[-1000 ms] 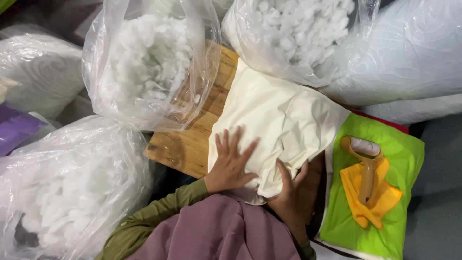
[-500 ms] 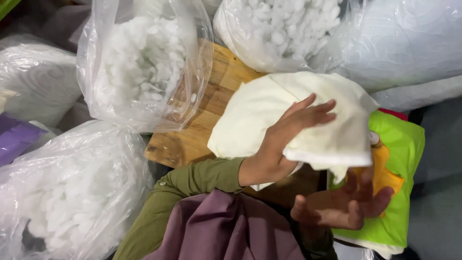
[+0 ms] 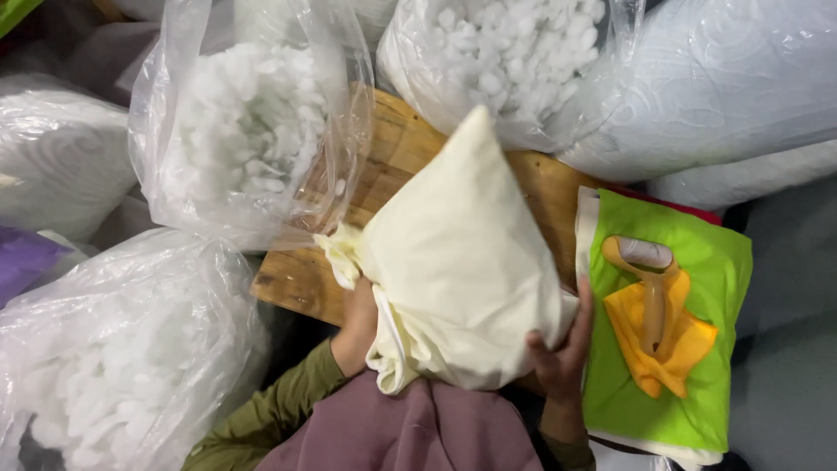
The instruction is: Cleaning a pillowcase with a lint roller and stuffing it with polyester fiberfill.
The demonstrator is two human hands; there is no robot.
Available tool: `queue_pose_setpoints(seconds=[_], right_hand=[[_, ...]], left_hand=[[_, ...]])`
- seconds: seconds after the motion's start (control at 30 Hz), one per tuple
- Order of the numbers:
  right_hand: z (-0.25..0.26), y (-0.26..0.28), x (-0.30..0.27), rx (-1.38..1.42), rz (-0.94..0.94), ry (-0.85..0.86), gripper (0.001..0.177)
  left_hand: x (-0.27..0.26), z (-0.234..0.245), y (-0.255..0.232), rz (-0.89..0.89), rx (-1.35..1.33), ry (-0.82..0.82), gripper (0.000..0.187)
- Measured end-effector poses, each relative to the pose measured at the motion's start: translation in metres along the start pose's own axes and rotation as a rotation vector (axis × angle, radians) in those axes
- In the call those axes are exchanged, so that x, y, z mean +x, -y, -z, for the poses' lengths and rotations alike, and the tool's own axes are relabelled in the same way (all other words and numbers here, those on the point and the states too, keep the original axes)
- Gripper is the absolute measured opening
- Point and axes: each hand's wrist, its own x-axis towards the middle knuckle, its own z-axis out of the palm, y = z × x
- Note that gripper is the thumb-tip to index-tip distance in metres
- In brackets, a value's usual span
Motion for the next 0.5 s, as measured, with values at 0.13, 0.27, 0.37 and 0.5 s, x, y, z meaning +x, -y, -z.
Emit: queue_pose_setpoints(seconds=[0.13,0.27,0.37,0.5], right_hand=[[-0.034,0.011,0.037,-0.529,0.306,0.09,0.058],[-0.026,-0.029,0.118,-0.593,0.521,0.028,0.016],[-0.031,0.009,0.132,-0.725,0.539,0.016,0.033],[-0.077,0.051,0.078,-0.826,0.551,0.087,0.051]], left_hand=[[0.004,0.042,0.038,-0.147,0.263,0.163,0.048],[-0.007,0.032,0.02,-0.374,0.824,0.491,0.04],[-0.006,0.016,-0.002,-0.45,1.351,0.594,0.058],[-0.002,0.007,-0.01,-0.472,1.329,0.524,0.056]])
